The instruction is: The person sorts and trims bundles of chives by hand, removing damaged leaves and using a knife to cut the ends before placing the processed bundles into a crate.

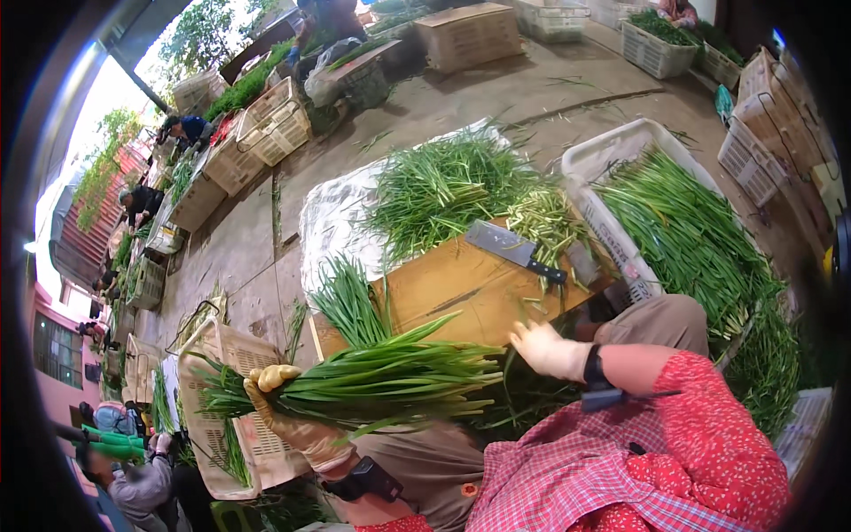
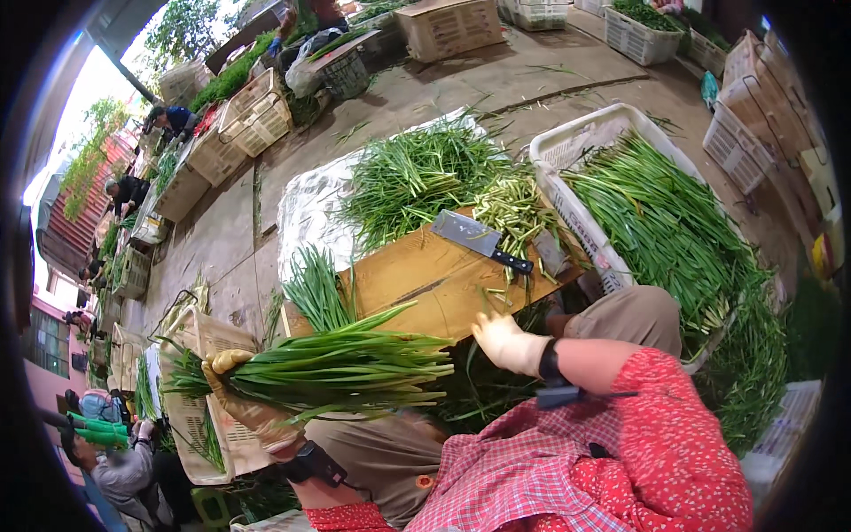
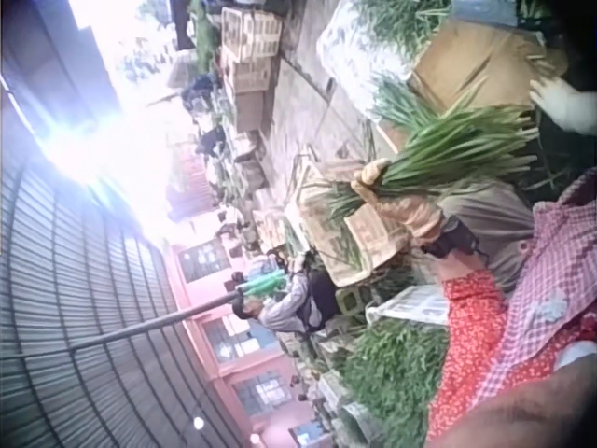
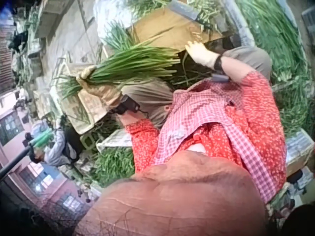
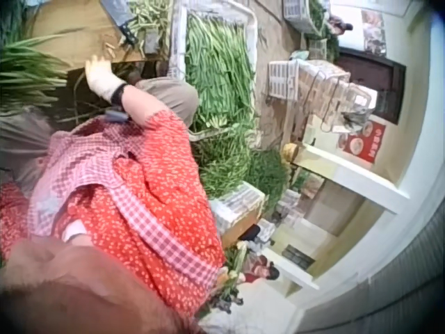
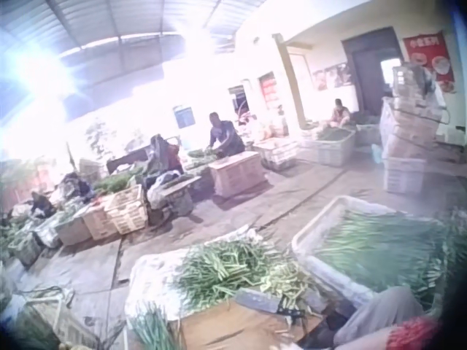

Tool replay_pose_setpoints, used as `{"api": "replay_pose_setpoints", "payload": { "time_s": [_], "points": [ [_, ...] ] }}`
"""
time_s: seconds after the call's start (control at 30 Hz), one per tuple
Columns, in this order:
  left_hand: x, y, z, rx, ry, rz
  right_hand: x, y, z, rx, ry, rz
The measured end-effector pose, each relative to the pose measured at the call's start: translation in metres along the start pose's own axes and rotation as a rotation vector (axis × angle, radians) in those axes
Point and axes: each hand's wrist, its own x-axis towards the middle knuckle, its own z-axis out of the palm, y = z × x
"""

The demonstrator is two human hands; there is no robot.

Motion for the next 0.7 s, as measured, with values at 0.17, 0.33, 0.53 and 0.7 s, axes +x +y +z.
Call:
{"api": "replay_pose_setpoints", "payload": {
  "time_s": [0.17,0.33,0.53,0.7],
  "points": [
    [0.004,-0.008,-0.02,-0.304,-0.056,-0.131,-0.057,0.009,-0.042,0.214,-0.553,-0.126],
    [0.001,-0.025,-0.025,-0.346,-0.048,-0.163,-0.064,0.028,-0.08,0.476,0.365,0.088],
    [-0.005,-0.035,-0.002,-0.396,-0.033,-0.249,-0.049,0.021,-0.125,0.79,0.723,-0.118],
    [-0.011,-0.068,0.029,-0.409,-0.09,-0.434,0.019,0.012,-0.124,1.245,0.469,-0.537]
  ]
}}
